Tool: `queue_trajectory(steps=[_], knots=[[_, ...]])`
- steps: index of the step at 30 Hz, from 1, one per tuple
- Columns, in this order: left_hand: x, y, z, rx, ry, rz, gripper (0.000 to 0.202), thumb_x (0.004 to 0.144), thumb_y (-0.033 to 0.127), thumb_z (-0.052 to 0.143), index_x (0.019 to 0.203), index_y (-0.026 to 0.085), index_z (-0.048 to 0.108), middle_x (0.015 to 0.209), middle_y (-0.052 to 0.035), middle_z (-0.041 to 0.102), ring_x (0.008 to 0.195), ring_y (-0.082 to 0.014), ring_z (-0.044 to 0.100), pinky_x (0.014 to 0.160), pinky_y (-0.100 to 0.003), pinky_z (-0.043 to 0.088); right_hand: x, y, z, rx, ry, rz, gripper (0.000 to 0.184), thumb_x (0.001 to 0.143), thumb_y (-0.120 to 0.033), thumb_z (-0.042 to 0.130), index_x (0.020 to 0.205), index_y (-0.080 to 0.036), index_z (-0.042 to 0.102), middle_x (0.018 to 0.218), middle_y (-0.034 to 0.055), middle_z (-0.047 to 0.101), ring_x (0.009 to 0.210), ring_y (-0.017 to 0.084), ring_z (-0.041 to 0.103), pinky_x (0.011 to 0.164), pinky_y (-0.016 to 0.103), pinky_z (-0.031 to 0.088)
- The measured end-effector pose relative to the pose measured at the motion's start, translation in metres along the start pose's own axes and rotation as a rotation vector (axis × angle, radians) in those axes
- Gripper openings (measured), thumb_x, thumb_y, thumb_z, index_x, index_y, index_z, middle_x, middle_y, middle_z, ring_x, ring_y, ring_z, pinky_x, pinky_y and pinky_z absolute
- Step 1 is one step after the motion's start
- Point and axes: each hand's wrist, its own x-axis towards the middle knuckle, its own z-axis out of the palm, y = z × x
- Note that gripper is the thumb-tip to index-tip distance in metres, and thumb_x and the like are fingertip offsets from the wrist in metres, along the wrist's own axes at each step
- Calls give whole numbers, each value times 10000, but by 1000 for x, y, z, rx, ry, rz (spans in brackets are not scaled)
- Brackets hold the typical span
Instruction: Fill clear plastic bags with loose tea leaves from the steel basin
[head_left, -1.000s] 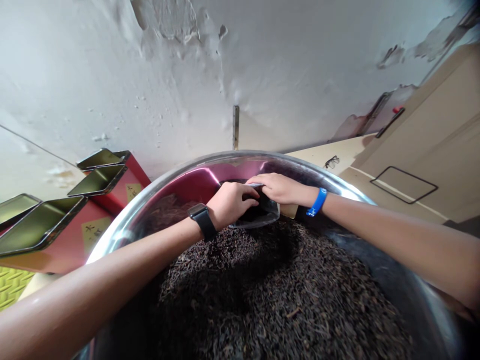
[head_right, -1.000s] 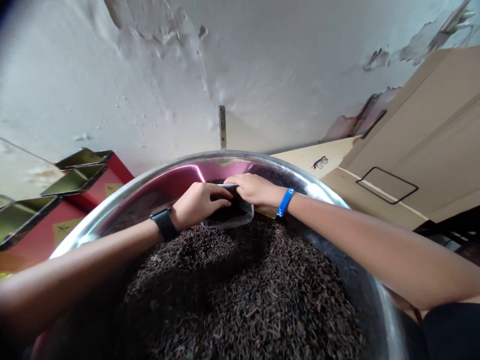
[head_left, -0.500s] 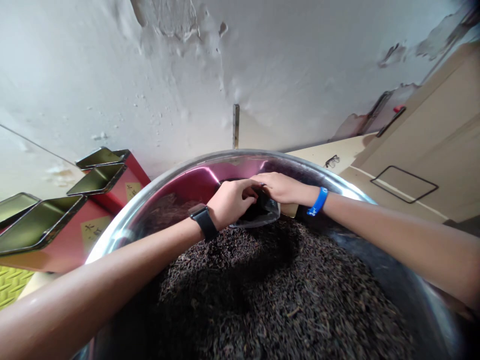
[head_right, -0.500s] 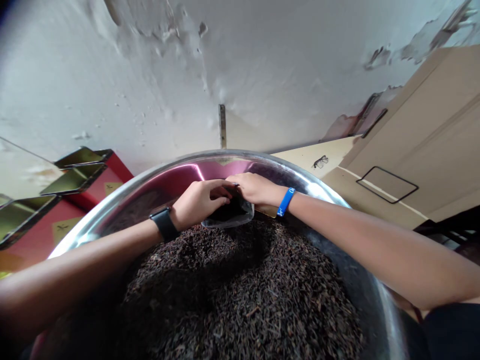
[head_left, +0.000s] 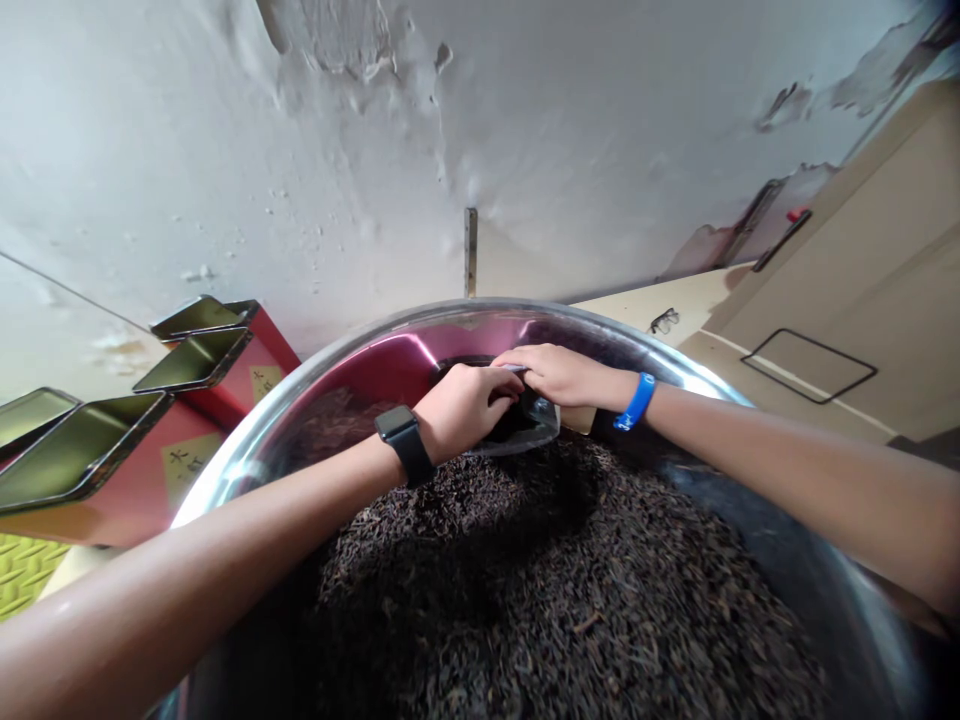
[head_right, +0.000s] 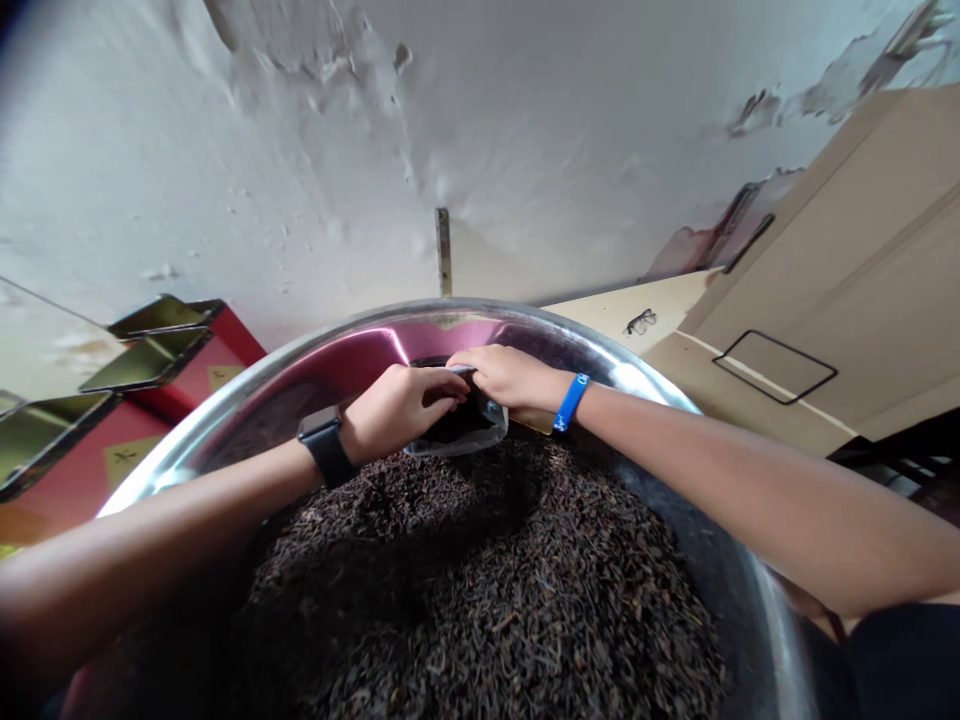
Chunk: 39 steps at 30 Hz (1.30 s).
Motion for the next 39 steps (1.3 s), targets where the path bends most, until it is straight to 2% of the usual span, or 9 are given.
queue_trajectory(steps=[4,11,19,22,25,30,36,39], knots=[[0,-1,1,-8,-5,36,216,804,146,513,957,189,659,939,-16,684,857,-131,631,821,-248,468,0,-1,-1,8,0,-17,420,776,-90,372,1116,-237,569,1079,46,633,961,184,556,804,304,405],[0,-2,0,-33,8,23,209,779,125,543,920,201,677,895,-2,691,814,-124,633,803,-247,477,0,-1,-1,5,-18,9,399,780,-101,375,1092,-235,585,1015,48,649,953,195,554,805,314,404],[3,4,-5,-50,70,151,169,798,145,541,854,190,693,906,-25,677,852,-132,614,835,-267,476,1,4,1,4,-7,-35,385,759,-102,397,1071,-232,581,986,49,646,934,198,555,784,305,408],[1,6,-4,-64,92,109,210,797,149,557,971,199,662,916,-20,679,847,-132,620,827,-267,478,1,7,3,-5,0,-56,378,743,-89,404,1046,-224,586,1014,46,642,916,195,556,773,299,407],[0,7,-3,-101,201,20,350,791,147,578,1138,185,566,905,-18,683,830,-124,626,812,-256,482,2,10,5,-13,16,-66,340,744,-96,411,1012,-199,592,1013,62,643,888,199,560,765,299,405],[0,6,-4,-78,284,5,108,797,180,588,866,190,670,882,-3,688,792,-113,622,784,-239,484,0,11,3,12,9,-108,328,784,-131,408,1063,-195,566,1045,68,632,941,195,545,801,280,393],[2,2,-4,-123,269,34,141,796,149,580,872,193,691,872,-6,687,791,-107,620,779,-227,486,-1,12,2,18,24,-212,299,835,-184,359,1058,-196,558,1089,77,607,972,203,538,815,300,397],[1,2,-2,-151,245,40,179,799,129,563,905,194,692,889,-14,687,799,-112,622,785,-236,490,-1,10,1,12,15,-209,263,857,-210,364,1029,-177,559,1057,87,614,949,196,538,803,297,396]])
